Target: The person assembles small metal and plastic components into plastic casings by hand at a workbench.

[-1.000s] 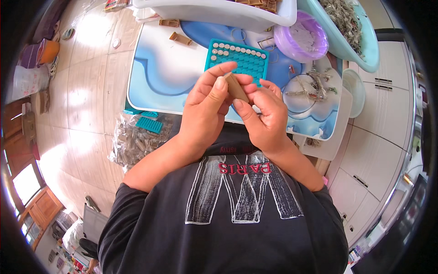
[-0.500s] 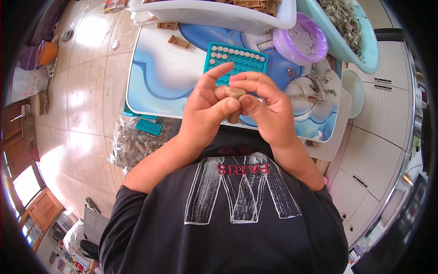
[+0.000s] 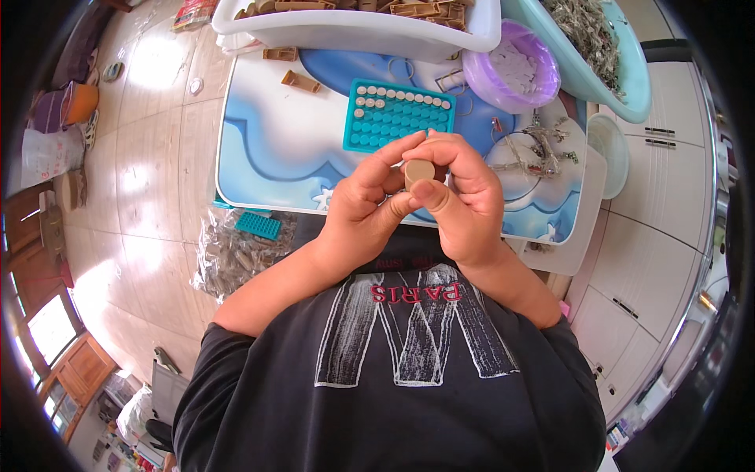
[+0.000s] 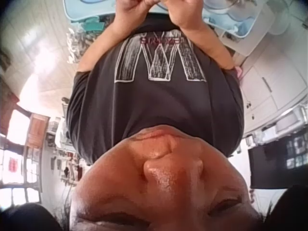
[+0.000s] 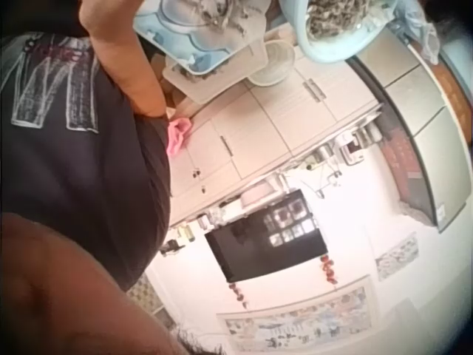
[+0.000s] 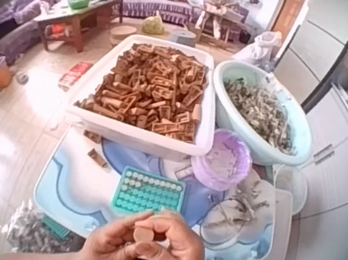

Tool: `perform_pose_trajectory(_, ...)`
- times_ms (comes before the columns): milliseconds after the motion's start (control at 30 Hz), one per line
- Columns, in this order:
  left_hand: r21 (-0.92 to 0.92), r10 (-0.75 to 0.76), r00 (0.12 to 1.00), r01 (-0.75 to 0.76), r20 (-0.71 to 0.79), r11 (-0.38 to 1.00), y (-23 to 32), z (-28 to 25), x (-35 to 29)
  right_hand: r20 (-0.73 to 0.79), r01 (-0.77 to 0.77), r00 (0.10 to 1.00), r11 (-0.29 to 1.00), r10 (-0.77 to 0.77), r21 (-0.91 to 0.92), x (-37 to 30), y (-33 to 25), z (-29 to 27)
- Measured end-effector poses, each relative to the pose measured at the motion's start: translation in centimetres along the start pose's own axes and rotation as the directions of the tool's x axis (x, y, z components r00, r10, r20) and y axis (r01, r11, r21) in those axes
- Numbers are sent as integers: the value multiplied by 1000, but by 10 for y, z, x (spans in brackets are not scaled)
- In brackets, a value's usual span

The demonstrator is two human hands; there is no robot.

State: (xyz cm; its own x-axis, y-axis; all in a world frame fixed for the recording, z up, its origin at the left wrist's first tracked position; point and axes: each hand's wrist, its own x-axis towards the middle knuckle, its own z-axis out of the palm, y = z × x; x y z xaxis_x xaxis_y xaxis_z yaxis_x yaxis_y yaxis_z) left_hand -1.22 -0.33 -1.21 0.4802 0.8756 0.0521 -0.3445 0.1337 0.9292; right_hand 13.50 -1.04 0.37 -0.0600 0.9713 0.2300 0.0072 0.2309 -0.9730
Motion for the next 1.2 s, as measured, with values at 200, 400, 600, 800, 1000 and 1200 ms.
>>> perform_pose_trajectory(200,-79,25,996,-32,-88,996,-3,4,3,-50,-255,959,925,279,280,2,0,4)
perform_pose_trajectory(400,-120,-187,982,182,-33,976,13,-4,7,-137,23,984,846,-113,-533,42,0,-59)
perform_pose_trajectory(600,-254,-377,923,348,-77,903,9,-3,14,-41,-16,998,509,-37,-861,103,3,-121)
perform_pose_trajectory(800,-284,-476,867,423,-151,860,16,-1,16,138,63,981,441,140,-896,123,18,-124)
perform_pose_trajectory(1000,-439,-526,844,436,-102,786,16,-8,12,-84,-114,992,388,95,-915,115,2,-119)
perform_pose_trajectory(1200,-544,-532,845,422,-53,725,6,-9,10,-191,-13,970,752,-151,-659,74,-15,-102)
